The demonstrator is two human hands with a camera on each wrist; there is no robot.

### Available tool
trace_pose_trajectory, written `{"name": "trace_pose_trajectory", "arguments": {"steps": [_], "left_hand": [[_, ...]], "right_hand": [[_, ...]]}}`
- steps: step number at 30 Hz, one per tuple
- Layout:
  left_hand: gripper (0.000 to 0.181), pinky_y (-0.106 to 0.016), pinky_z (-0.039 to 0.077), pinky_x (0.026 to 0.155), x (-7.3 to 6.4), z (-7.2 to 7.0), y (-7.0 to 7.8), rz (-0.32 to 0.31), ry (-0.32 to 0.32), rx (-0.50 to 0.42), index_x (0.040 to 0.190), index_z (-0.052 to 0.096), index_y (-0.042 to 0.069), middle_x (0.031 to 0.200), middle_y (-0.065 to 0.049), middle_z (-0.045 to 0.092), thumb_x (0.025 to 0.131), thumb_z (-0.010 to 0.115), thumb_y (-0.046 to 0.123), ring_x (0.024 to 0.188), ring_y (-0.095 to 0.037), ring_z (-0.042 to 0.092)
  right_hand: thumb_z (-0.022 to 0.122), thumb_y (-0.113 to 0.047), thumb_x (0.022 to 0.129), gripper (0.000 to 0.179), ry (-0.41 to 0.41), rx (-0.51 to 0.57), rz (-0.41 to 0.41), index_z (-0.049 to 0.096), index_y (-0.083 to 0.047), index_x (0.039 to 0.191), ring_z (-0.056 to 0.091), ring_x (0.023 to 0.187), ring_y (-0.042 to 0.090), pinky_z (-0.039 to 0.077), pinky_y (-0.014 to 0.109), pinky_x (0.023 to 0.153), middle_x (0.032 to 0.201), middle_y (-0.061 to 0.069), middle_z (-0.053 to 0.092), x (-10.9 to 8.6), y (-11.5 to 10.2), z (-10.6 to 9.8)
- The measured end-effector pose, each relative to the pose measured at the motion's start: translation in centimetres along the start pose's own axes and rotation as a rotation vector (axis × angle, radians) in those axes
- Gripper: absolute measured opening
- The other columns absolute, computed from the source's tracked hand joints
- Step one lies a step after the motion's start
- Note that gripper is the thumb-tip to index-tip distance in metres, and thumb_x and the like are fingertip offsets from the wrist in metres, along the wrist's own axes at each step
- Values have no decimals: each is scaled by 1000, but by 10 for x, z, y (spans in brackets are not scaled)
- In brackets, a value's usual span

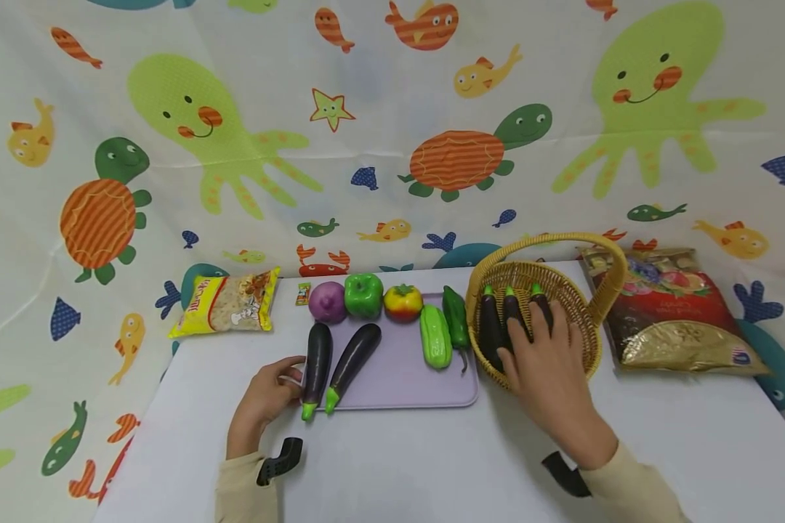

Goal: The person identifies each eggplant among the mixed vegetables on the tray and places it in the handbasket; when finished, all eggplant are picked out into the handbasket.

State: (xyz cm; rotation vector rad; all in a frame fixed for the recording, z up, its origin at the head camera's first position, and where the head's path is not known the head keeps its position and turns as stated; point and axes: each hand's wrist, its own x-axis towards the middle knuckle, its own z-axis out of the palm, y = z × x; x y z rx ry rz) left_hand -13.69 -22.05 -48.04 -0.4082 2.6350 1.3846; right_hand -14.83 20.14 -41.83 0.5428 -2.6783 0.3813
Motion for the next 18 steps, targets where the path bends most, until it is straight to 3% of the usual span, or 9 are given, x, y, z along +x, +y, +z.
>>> {"name": "trace_pose_trajectory", "arguments": {"steps": [4, 9, 14, 18], "left_hand": [[61, -30, 50, 61, 0, 0, 0, -9, -3, -4, 134, 63, -3, 98, -12, 65, 74, 60, -14, 68, -15, 62], [60, -30, 49, 60, -2, -1, 0, -13, -2, -5, 134, 62, -3, 99, -12, 66, 74, 60, -14, 69, -16, 62], [61, -29, 49, 60, -2, -1, 0, -12, -4, -8, 134, 62, -3, 99, -12, 66, 74, 60, -14, 69, -16, 63], [62, -30, 49, 60, -1, 0, 1, -6, -6, 0, 134, 62, -3, 99, -12, 66, 74, 60, -14, 69, -16, 63]], "right_hand": [[74, -21, 85, 45, 59, -11, -42, 65, 3, 122, 29, 136, 61, 26, 80, 97, 139, 36, 47, -22, -36, 16], [83, -21, 78, 54, 36, -12, -94, 66, -2, 125, 33, 137, 57, 30, 79, 98, 140, 33, 50, -32, -74, 40], [84, -23, 79, 53, 7, 3, -146, 64, -7, 126, 41, 133, 56, 36, 74, 96, 136, 29, 54, -31, -103, 63], [81, -21, 84, 48, 11, 54, -158, 65, -6, 126, 51, 124, 50, 46, 64, 92, 127, 26, 60, -17, -121, 75]]}}
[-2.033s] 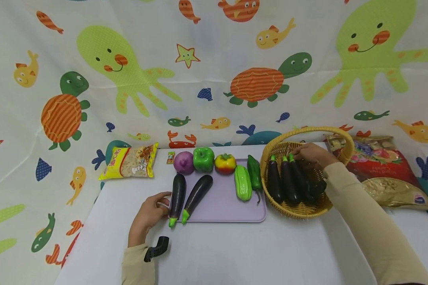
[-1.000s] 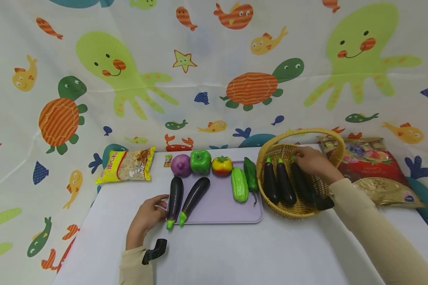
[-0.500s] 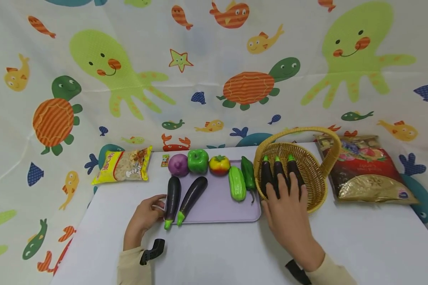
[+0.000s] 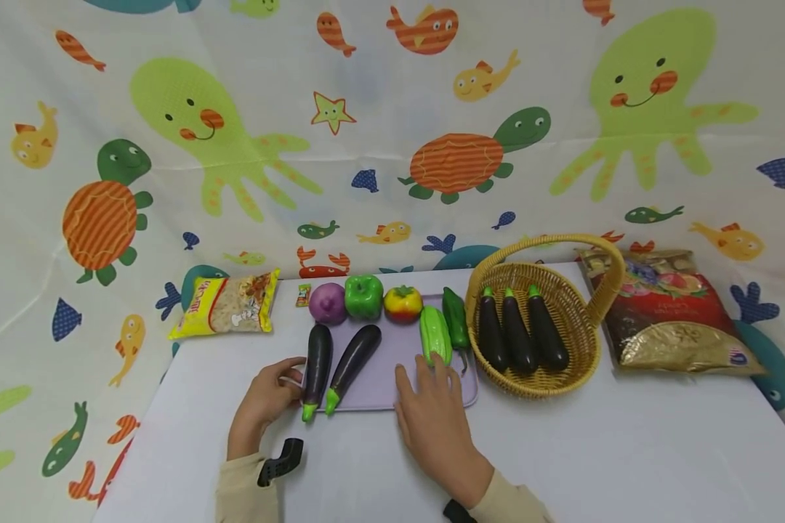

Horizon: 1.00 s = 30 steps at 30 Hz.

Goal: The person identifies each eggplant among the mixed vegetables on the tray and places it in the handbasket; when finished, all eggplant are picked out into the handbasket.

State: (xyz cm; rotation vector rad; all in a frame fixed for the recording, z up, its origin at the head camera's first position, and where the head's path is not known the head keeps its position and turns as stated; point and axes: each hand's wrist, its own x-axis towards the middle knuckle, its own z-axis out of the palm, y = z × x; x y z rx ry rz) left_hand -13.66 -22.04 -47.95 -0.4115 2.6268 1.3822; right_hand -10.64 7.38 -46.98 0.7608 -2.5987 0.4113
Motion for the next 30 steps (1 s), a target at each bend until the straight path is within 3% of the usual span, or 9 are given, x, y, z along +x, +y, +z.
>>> {"name": "trace_pose_trajectory", "arguments": {"steps": [4, 8, 11, 16, 30], "left_hand": [[62, -30, 50, 60, 1, 0, 0, -3, 2, -1, 135, 62, -3, 99, -13, 65, 74, 59, -15, 69, -16, 63], [61, -29, 49, 60, 2, 0, 0, 2, 2, 2, 134, 62, -2, 98, -12, 65, 74, 59, -14, 69, -15, 62], [61, -29, 48, 60, 2, 0, -1, 14, 7, 12, 134, 63, -2, 97, -11, 65, 74, 60, -13, 68, -15, 62], [61, -30, 47, 59, 2, 1, -2, 19, 18, 31, 133, 64, -1, 96, -10, 66, 74, 62, -12, 66, -15, 62], [61, -30, 48, 59, 1, 1, 0, 11, 15, 23, 132, 64, -2, 96, -11, 66, 72, 62, -13, 67, -15, 63]], "right_hand": [[80, -15, 85, 43, -2, 69, -51, 66, -4, 124, 59, 111, 41, 54, 52, 84, 120, 23, 64, 22, -12, 13], [81, -9, 83, 41, -87, 85, -182, 68, -8, 122, 60, 104, 34, 57, 41, 78, 124, 19, 63, 39, -26, 23], [79, -9, 86, 38, -153, 52, -295, 69, -13, 123, 59, 107, 30, 57, 38, 79, 132, 15, 61, 48, -36, 30], [75, -16, 92, 33, -193, -24, -431, 70, -20, 124, 54, 124, 31, 54, 42, 89, 139, 9, 59, 56, -44, 39], [72, -22, 95, 27, -168, -118, -540, 72, -23, 122, 53, 126, 29, 52, 43, 93, 127, 2, 65, 56, -43, 49]]}}
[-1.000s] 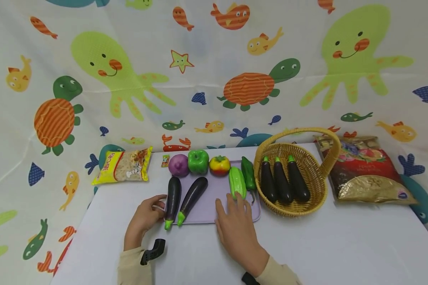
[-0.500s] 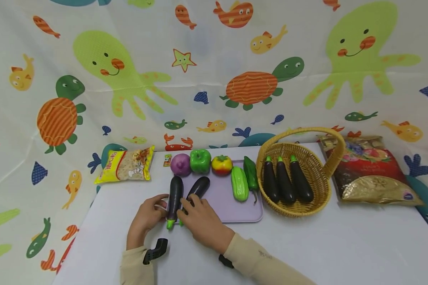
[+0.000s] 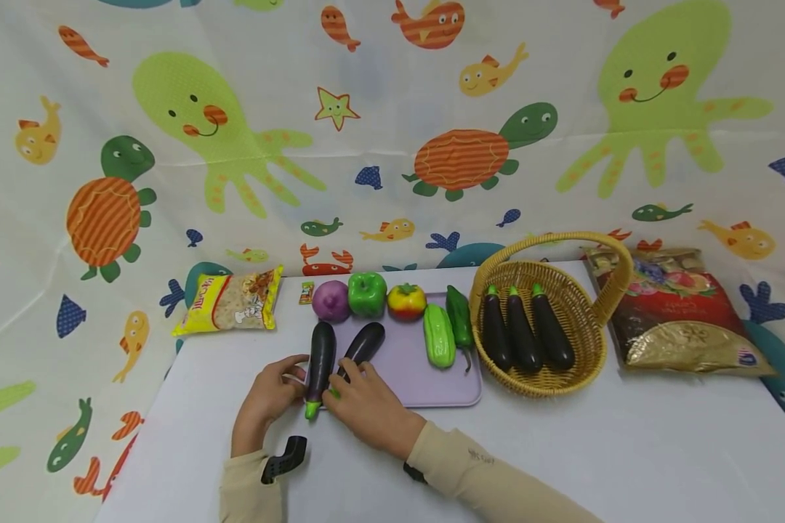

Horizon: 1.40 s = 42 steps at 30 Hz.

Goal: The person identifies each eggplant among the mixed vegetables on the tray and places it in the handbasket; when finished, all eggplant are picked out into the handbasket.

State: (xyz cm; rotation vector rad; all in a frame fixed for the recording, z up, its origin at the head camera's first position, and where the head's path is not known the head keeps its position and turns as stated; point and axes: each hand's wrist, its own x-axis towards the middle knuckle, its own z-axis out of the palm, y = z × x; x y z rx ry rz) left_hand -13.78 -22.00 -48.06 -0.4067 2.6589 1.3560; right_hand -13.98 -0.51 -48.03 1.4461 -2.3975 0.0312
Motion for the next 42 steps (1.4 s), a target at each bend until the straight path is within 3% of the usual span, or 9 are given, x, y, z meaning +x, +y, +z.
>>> {"name": "trace_pose_trajectory", "arguments": {"steps": [13, 20, 25, 32, 36, 39, 42], "left_hand": [[62, -30, 48, 59, 0, 0, 0, 5, -6, -3, 132, 64, -3, 96, -11, 66, 71, 62, -13, 67, -15, 63], [61, -30, 48, 60, 0, 1, -2, 23, -8, 7, 132, 63, -3, 95, -10, 66, 71, 61, -13, 68, -14, 62], [60, -30, 46, 61, 0, 0, -1, 32, -8, 22, 132, 63, -3, 95, -10, 66, 73, 61, -12, 68, -14, 61], [59, -29, 46, 60, 0, -1, 0, 25, 1, 27, 132, 64, -2, 96, -10, 66, 73, 61, -11, 68, -14, 61], [59, -29, 46, 60, 1, 0, -1, 21, -1, 27, 132, 64, -2, 96, -10, 66, 74, 61, -11, 68, -14, 61], [59, -28, 46, 61, 1, 0, -1, 21, 1, 32, 132, 64, -1, 96, -10, 66, 74, 61, -11, 68, -14, 61], [59, -29, 46, 61, 1, 0, -1, 20, 1, 32, 132, 64, -1, 96, -10, 66, 74, 61, -10, 69, -14, 61]], "right_hand": [[74, -19, 93, 20, 1, -51, -11, 76, -23, 113, 52, 117, 25, 54, 37, 87, 123, 6, 62, 1, -4, 5], [74, -18, 91, 16, -62, -51, -25, 77, -20, 107, 53, 124, 27, 53, 35, 89, 122, 3, 66, -4, -3, 1], [75, -13, 85, 18, -73, -33, -29, 77, -14, 103, 53, 127, 29, 54, 32, 90, 114, 3, 68, -12, -1, -7], [78, -8, 87, 20, -77, -16, -29, 77, -13, 106, 55, 127, 27, 54, 31, 91, 114, 3, 70, -19, 2, -12], [77, -9, 88, 15, 6, 38, 57, 74, -13, 102, 59, 116, 23, 56, 30, 81, 109, 3, 69, -21, 2, -10], [75, -13, 89, 13, 84, 82, 198, 70, -10, 101, 61, 97, 22, 55, 30, 67, 101, 5, 65, -21, 1, -8], [78, -18, 88, 23, 134, 134, 335, 66, -5, 102, 58, 80, 22, 51, 30, 55, 93, 8, 60, -20, 0, -8]]}}
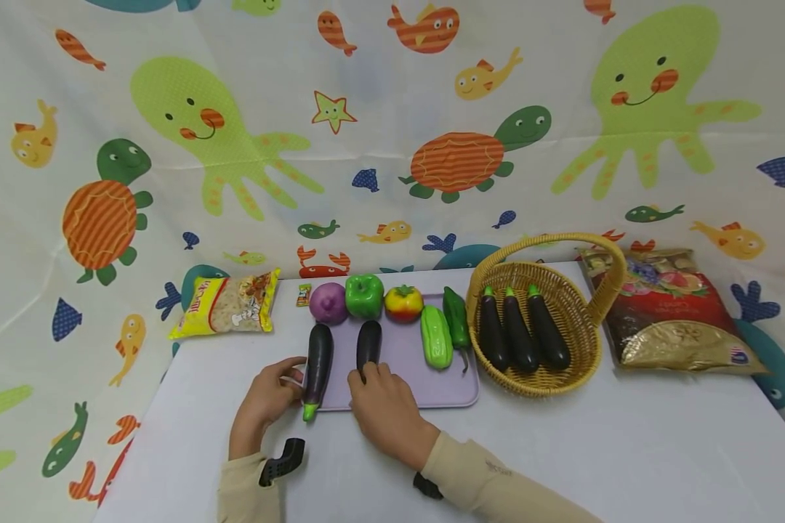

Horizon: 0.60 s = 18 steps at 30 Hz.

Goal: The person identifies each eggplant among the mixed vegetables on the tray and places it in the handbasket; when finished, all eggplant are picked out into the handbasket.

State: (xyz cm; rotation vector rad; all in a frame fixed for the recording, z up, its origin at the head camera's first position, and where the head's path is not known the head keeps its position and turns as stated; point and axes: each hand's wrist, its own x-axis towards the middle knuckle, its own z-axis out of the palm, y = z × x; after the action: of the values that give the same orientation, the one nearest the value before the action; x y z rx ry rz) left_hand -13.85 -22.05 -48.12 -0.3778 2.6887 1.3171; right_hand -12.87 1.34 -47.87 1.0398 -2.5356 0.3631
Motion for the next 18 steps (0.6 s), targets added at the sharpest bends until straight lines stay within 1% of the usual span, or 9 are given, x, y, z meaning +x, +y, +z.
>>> {"name": "trace_pose_trajectory", "arguments": {"steps": [1, 3, 8, 10, 13, 16, 18], "left_hand": [[59, -29, 46, 61, 0, 0, 0, 1, -1, 2, 132, 64, -1, 96, -9, 66, 74, 61, -10, 69, -14, 61], [59, -29, 46, 61, 0, 0, 0, 6, -4, 4, 132, 63, -2, 96, -10, 66, 74, 61, -11, 69, -15, 61], [59, -30, 46, 62, 0, 0, 0, -2, -6, 6, 132, 64, -2, 96, -9, 65, 74, 61, -10, 69, -15, 61], [59, -30, 46, 62, 1, 0, -1, -4, -4, 6, 132, 64, -1, 96, -9, 65, 74, 61, -10, 69, -15, 61], [58, -30, 46, 62, 1, 0, -1, -2, -2, 7, 132, 64, -1, 95, -9, 66, 74, 61, -11, 68, -15, 61], [58, -30, 45, 62, 0, 0, -1, -9, -3, 12, 132, 64, -1, 95, -8, 66, 75, 62, -10, 69, -15, 61], [58, -30, 45, 62, 0, -1, -1, -12, -4, 16, 133, 64, -1, 96, -8, 66, 75, 62, -10, 69, -15, 61]], "right_hand": [[79, -18, 87, 25, 8, 16, 31, 65, -5, 102, 57, 76, 22, 50, 31, 52, 92, 9, 59, 1, -1, 0], [80, -18, 85, 27, 14, 45, 66, 63, -3, 101, 55, 72, 22, 48, 31, 48, 89, 10, 57, 2, -1, 0], [76, -6, 84, 24, -7, 113, 116, 59, 0, 101, 55, 68, 22, 46, 30, 44, 90, 12, 53, 5, -3, 3], [75, -4, 84, 28, -28, 156, 151, 56, 1, 104, 55, 67, 22, 44, 29, 43, 91, 12, 52, 6, -3, 4], [77, -4, 83, 38, -74, 228, 218, 52, 2, 110, 53, 64, 21, 43, 29, 44, 90, 13, 51, 8, -3, 5], [79, -8, 83, 43, -129, 296, 294, 51, 2, 114, 54, 63, 22, 45, 33, 48, 88, 13, 52, 11, -1, 5], [79, -9, 83, 44, -155, 335, 327, 51, 2, 116, 57, 64, 23, 48, 37, 51, 86, 12, 57, 12, 0, 5]]}}
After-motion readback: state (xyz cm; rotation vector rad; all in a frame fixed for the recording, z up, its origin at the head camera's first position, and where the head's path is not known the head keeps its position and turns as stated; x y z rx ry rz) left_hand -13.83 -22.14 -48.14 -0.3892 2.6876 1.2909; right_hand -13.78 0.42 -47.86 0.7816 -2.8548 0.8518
